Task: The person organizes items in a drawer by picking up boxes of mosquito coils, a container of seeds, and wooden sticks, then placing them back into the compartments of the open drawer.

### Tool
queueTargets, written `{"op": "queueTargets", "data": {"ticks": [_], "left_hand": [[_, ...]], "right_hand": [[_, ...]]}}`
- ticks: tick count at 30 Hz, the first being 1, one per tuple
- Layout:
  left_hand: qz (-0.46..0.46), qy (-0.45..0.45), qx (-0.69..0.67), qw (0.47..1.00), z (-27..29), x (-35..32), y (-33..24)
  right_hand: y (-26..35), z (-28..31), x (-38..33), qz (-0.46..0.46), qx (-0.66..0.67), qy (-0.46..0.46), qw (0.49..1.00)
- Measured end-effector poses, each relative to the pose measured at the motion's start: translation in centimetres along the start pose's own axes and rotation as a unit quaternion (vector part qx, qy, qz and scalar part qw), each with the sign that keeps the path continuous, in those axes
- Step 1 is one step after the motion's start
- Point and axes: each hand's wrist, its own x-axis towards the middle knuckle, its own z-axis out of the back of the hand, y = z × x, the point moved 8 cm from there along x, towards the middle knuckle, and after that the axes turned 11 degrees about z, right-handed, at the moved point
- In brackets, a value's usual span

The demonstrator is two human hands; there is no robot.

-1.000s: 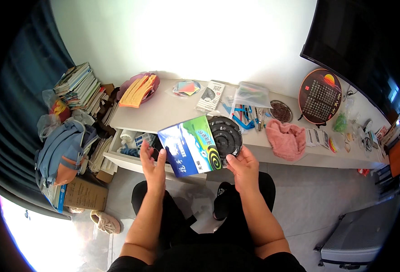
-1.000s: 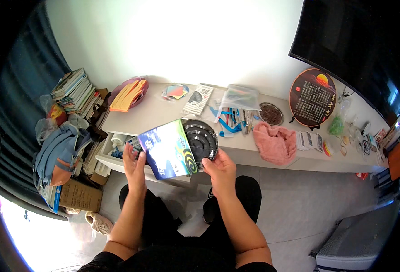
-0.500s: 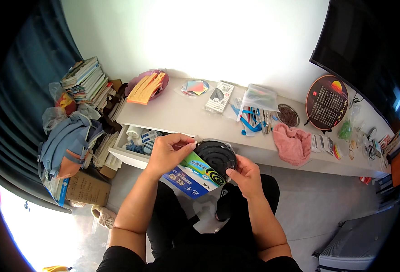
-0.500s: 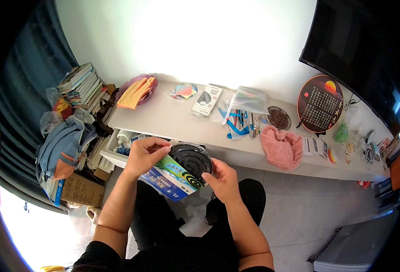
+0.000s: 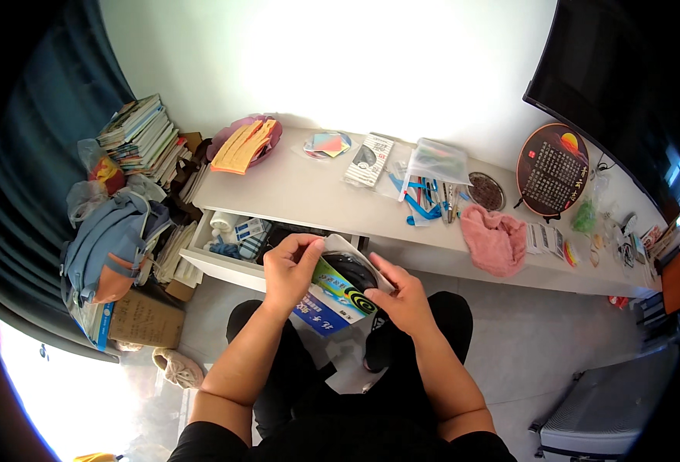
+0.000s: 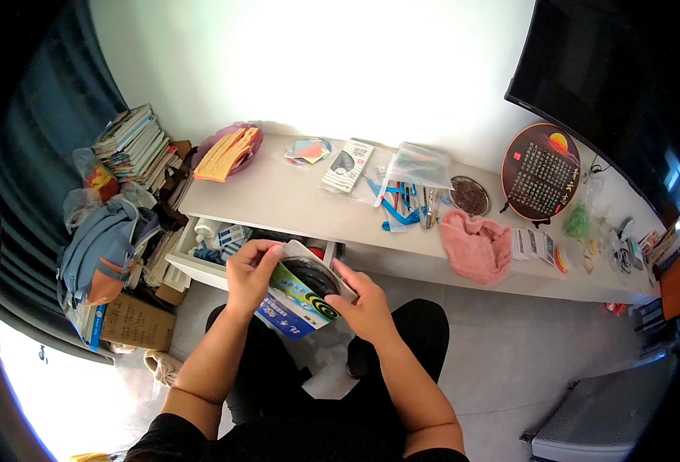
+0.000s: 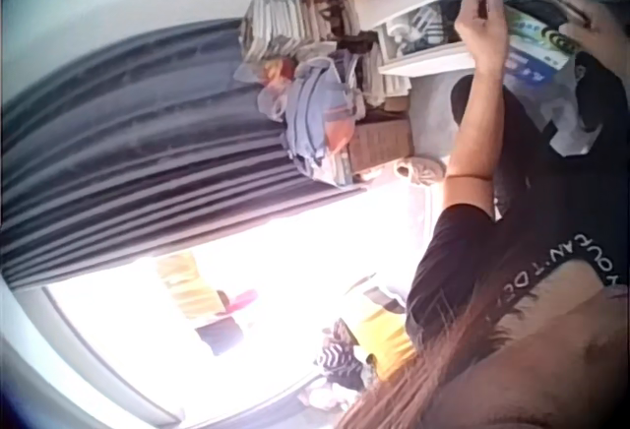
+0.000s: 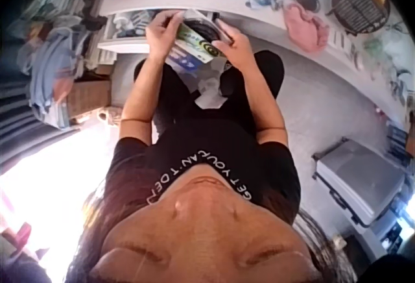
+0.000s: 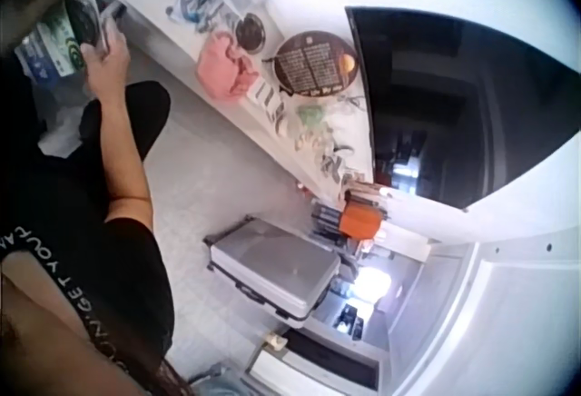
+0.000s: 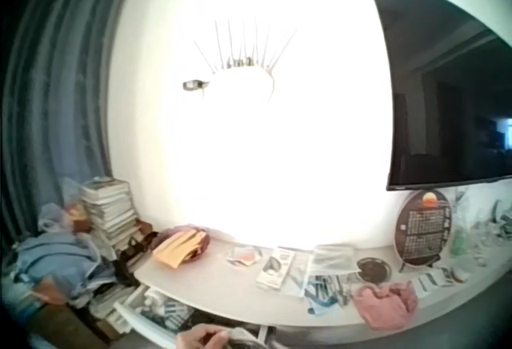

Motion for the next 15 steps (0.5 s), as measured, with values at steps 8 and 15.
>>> {"op": "queueTargets", "data": {"ticks": [8, 15], "left_hand": [[0.128, -0.007, -0.223, 0.966, 0.1, 0.1, 2.9], [0.153, -0.057, -0.312, 0.936, 0.8, 0.1, 5.2]], "right_hand": [[0.0, 1.2, 0.8, -0.040, 0.144, -0.103, 0.983], [1.1, 0.7, 0.4, 0.011, 0.262, -0.176, 0.949]]}}
